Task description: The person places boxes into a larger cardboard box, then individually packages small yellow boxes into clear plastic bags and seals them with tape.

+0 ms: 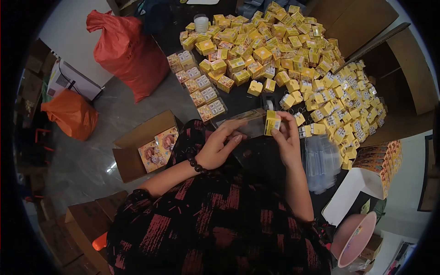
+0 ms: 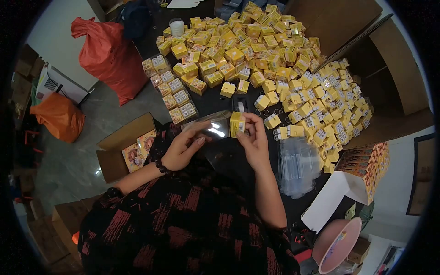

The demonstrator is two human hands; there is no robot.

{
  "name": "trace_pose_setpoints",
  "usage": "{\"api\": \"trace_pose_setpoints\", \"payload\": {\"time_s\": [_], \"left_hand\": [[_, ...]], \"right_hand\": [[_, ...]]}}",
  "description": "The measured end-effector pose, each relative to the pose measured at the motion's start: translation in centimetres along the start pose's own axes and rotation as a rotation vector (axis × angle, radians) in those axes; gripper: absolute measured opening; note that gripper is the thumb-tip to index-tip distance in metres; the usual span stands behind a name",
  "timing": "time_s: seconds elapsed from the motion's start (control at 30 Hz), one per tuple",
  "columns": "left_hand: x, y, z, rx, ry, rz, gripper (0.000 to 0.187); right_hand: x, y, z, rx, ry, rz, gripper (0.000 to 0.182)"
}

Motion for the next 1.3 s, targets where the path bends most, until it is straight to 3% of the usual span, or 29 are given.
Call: {"api": "trace_pose_setpoints", "payload": {"time_s": [0.07, 0.27, 0.33, 0.4, 0.53, 0.63, 0.77, 0.83, 0.87, 0.9, 0.97, 1.0, 1.03, 1.07, 1.13, 1.17, 1.23, 1.27, 1.3], "left_hand": [[-0.1, -0.2, 0.1, 0.011, -0.009, 0.013, 0.041], [-0.3, -0.6, 0.2, 0.024, -0.023, -0.006, 0.041], [-0.3, -0.8, 0.2, 0.051, -0.013, 0.047, 0.041], [-0.1, -1.1, 0.3, 0.056, -0.004, 0.047, 0.041], [0.1, -0.9, 0.2, 0.080, 0.016, 0.072, 0.040], [0.3, -0.4, -0.2, 0.069, 0.022, 0.066, 0.039], [0.4, -1.2, 0.3, 0.078, 0.069, 0.080, 0.040], [0.7, -1.2, 0.3, 0.099, 0.077, 0.138, 0.042], [0.7, -1.2, 0.3, 0.100, 0.078, 0.139, 0.042], [0.7, -1.2, 0.4, 0.087, 0.069, 0.095, 0.043], [1.0, -1.0, 0.3, 0.073, 0.061, 0.051, 0.044], [1.6, -0.3, 0.3, 0.018, 0.085, -0.140, 0.043], [2.1, 0.2, 0.2, -0.037, 0.110, -0.331, 0.043], [1.9, 0.2, 0.1, -0.036, 0.112, -0.333, 0.043], [2.9, -0.1, -0.9, 0.023, 0.362, -0.036, 0.041], [2.0, -0.5, -0.9, 0.022, 0.363, -0.038, 0.041], [0.0, 4.5, -3.1, -0.670, 0.507, 0.200, 0.043], [-1.5, 4.1, -2.0, -0.476, 0.333, 0.374, 0.047], [-0.9, 3.9, -2.2, -0.483, 0.330, 0.376, 0.047]], "right_hand": [[-2.1, -0.7, -0.3, -0.052, -0.197, 0.235, 0.046], [-2.2, 0.5, -0.8, -0.054, -0.365, 0.505, 0.043], [-2.8, 0.5, -0.8, -0.086, -0.381, 0.437, 0.042], [-2.3, -0.2, -0.5, -0.031, -0.280, 0.159, 0.040], [-0.4, -0.7, -0.7, 0.010, -0.168, 0.002, 0.040], [1.2, 0.6, -0.9, -0.031, -0.086, 0.096, 0.038], [0.8, -1.1, -1.4, 0.017, -0.171, 0.279, 0.034], [1.9, -1.4, -2.2, 0.017, -0.170, -0.010, 0.032], [1.9, -0.4, -2.3, -0.164, -0.171, -0.205, 0.036], [2.1, -0.6, -2.3, -0.164, -0.173, -0.205, 0.036], [0.9, -1.6, -2.6, -0.131, -0.344, 0.069, 0.042], [0.9, -1.5, -2.8, -0.129, -0.344, 0.069, 0.042], [1.9, -3.4, -2.8, 0.023, -0.264, 0.467, 0.044], [3.6, -4.8, -2.9, 0.176, -0.175, 0.861, 0.046], [2.0, -3.9, -2.7, 0.061, -0.249, 0.709, 0.044], [0.7, -2.9, -2.8, -0.048, -0.321, 0.561, 0.042], [0.4, -1.4, -2.8, -0.086, -0.296, 0.444, 0.042], [1.4, -1.0, -2.8, -0.075, -0.189, 0.361, 0.042], [2.6, -0.8, -2.8, -0.064, -0.081, 0.280, 0.042]]}}
Point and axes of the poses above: each hand's wrist, its own z-axis towards the middle knuckle, its own x-axis out of the palm, y = z × x, the point moved 10 cm from there along z, towards the middle knuckle, and after that the axes turned 8 degrees about z, right-handed, at the moved point
